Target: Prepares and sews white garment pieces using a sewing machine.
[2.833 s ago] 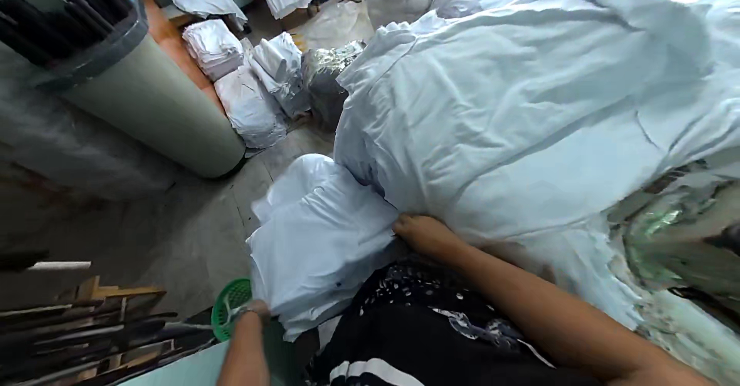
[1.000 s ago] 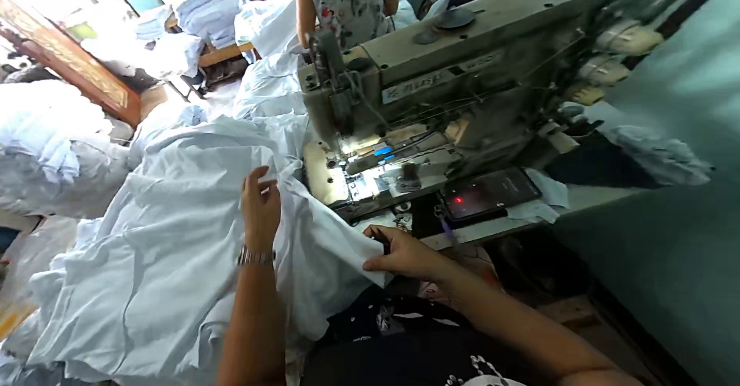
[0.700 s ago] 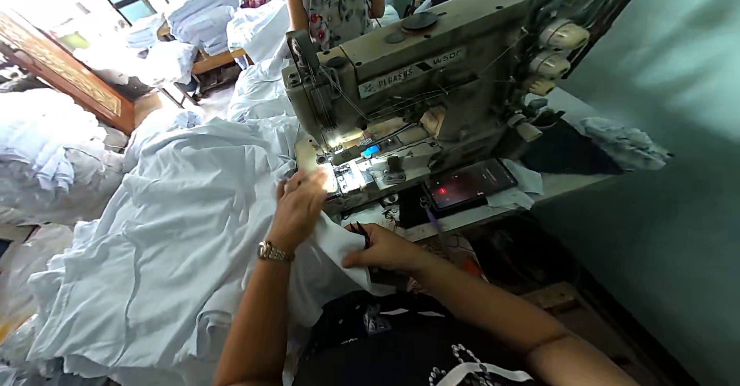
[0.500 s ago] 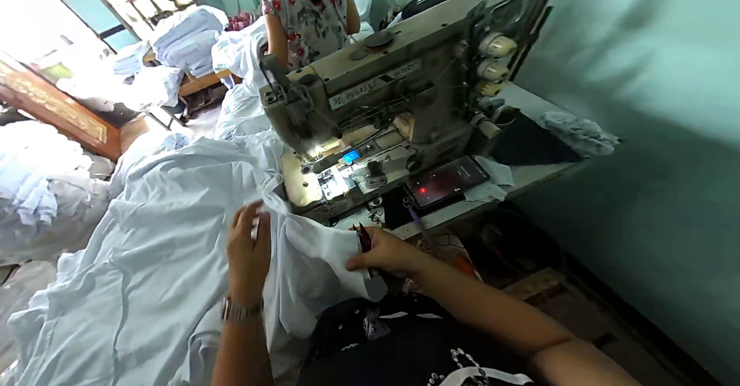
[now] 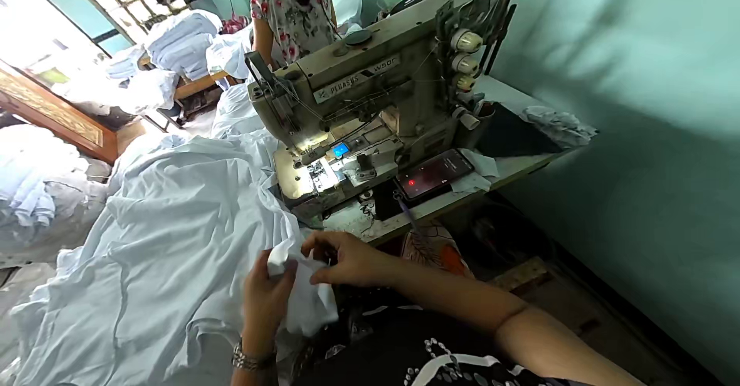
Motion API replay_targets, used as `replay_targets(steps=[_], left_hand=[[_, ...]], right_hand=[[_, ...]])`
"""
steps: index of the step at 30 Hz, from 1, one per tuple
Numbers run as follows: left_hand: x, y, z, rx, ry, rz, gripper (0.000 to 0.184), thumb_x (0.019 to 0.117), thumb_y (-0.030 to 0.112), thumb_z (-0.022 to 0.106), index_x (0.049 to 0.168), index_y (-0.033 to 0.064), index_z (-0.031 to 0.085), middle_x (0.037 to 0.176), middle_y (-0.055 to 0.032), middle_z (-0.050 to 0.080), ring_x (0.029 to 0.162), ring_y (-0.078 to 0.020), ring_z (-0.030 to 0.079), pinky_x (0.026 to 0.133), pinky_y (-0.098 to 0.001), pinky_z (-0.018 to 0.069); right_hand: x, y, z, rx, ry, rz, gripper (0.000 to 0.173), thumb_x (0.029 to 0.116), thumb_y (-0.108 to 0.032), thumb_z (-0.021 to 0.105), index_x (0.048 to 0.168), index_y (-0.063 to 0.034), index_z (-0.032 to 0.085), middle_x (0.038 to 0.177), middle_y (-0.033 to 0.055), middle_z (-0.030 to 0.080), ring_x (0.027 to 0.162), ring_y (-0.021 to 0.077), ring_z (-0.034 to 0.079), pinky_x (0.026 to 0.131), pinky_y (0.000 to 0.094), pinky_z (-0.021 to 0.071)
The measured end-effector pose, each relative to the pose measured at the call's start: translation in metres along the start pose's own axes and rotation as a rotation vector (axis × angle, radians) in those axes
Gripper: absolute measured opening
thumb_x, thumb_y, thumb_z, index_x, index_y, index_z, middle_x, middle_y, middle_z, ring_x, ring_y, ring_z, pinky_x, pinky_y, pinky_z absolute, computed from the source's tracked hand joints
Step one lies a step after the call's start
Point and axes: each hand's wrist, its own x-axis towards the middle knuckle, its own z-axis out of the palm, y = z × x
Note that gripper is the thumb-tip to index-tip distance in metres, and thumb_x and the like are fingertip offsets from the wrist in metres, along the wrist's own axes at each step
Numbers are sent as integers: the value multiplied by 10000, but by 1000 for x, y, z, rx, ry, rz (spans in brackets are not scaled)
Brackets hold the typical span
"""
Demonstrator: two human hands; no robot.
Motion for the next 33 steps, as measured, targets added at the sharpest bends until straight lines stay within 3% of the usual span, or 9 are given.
replay_targets(steps=[6,11,15,18,21,24,28,31,33], left_hand=[[2,13,-50,540,370,390,191,906,48,534,990,-102,619,1078,-271,661,1081,-299,647,937,-354,534],[-26,-27,-34,608,83,297,461,832,-49,654,1292,-62,618,1410,-383,490,1247,-513,566,1012,-572,514],[-49,-53,-30,532,121,160,486,830,-36,677,1306,-88,597,1160,-241,666,979,-341,700,819,-488,599],[-47,-39,-34,-300,240,-161,510,950,15,598,1408,-62,388,999,-76,715,880,-124,717,809,-311,615],[-44,-24,-47,-1009,174,-317,301,987,108,566,1287,85,560,1050,-107,735,929,-212,736,844,-415,622],[-41,-22,-51,-1051,159,-336,202,1030,131,480,1178,110,615,958,-61,730,865,-162,728,796,-367,624],[-39,-29,-51,-881,105,-339,422,1012,98,529,1415,46,414,971,-63,720,853,-170,734,803,-389,633],[-42,-32,-56,-908,20,-244,285,984,150,653,1259,84,616,989,-46,730,875,-139,721,821,-353,617],[-43,-34,-61,-839,-59,-144,201,953,154,704,1151,124,715,1036,-3,732,919,-85,699,840,-300,596]], right_hand=[[-5,20,-14,-699,356,-206,223,857,-22,685,1079,-15,702,996,169,660,917,280,671,827,410,585],[-6,20,-26,-192,466,-3,136,911,-35,658,1035,3,700,928,56,709,766,78,661,691,244,569],[-8,24,-35,551,280,374,127,990,-52,618,1108,-43,664,742,9,656,519,38,545,476,175,466],[-6,37,-33,602,177,386,182,1028,-110,557,1188,-97,643,723,-36,603,492,-5,462,461,149,410],[-1,40,-29,530,183,336,142,1006,-82,586,1121,-103,666,746,-35,638,488,-15,458,454,145,399],[3,35,-26,515,225,314,137,1011,-71,579,1086,-93,691,770,-22,654,497,-10,471,457,147,411],[-1,38,-25,384,157,208,136,971,-85,646,1068,-98,740,822,-50,696,550,-25,517,482,141,424],[-7,38,-32,91,36,19,241,899,-140,761,1138,-104,764,995,-53,725,809,-12,642,706,162,548],[-8,36,-31,-130,69,-44,271,879,-216,790,1145,-166,789,908,-59,666,774,-26,570,684,138,486]])
